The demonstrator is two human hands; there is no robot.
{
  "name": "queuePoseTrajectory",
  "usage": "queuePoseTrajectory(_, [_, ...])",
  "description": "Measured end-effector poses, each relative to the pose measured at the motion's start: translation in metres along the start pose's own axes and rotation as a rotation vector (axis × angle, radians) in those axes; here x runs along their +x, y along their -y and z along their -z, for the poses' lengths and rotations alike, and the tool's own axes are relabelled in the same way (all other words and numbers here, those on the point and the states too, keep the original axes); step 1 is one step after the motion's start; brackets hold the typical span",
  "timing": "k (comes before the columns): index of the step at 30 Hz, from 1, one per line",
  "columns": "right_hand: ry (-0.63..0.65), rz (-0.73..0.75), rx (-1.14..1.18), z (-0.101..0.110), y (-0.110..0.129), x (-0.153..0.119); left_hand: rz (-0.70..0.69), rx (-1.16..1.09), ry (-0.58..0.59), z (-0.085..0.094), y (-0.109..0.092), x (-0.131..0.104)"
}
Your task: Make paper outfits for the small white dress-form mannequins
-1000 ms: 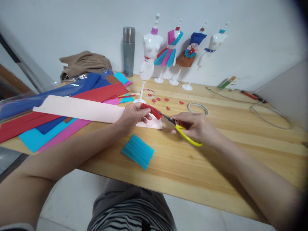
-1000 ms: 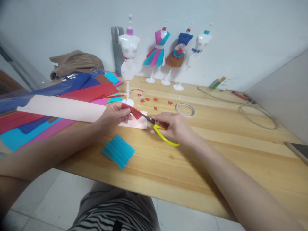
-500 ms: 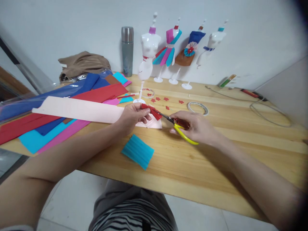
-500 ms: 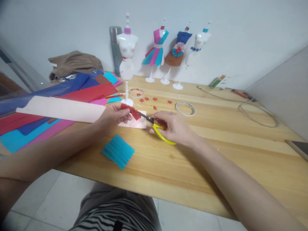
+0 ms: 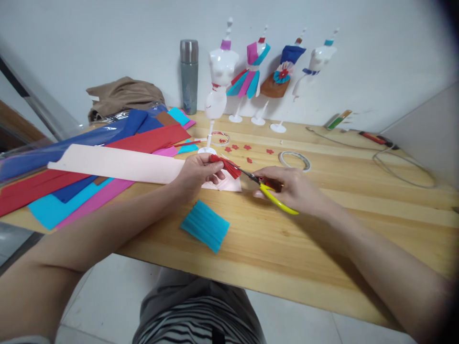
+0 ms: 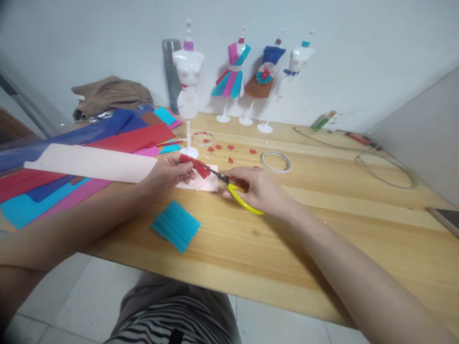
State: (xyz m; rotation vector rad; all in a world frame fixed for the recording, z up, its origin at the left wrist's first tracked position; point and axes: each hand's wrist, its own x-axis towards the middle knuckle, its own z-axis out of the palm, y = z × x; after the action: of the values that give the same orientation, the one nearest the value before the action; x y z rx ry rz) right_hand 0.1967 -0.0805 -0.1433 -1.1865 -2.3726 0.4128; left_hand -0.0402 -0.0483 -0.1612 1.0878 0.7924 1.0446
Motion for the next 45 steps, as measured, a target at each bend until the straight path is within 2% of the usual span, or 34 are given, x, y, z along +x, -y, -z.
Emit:
queuePoseTrajectory(11, [0.028,-0.015,-0.011,-0.002,0.004,0.001,0.007,0.016,0.008,-0.001,-0.001,-0.002])
queuePoseTrajectory(28, [0.015,0.049,-0.003,-0.006,0.006,0.000,0.028,0.048,0.046,0.001,0.010,-0.004])
queuePoseTrajectory(36, [0.054,0.010,0.076,-0.008,0.008,0.000,0.046,0.066,0.030,0.001,0.010,-0.003])
queuePoseTrajectory(45, [0.018,-0.004,0.140,-0.013,0.002,-0.001,0.052,0.080,0.012,0.000,0.009,-0.002])
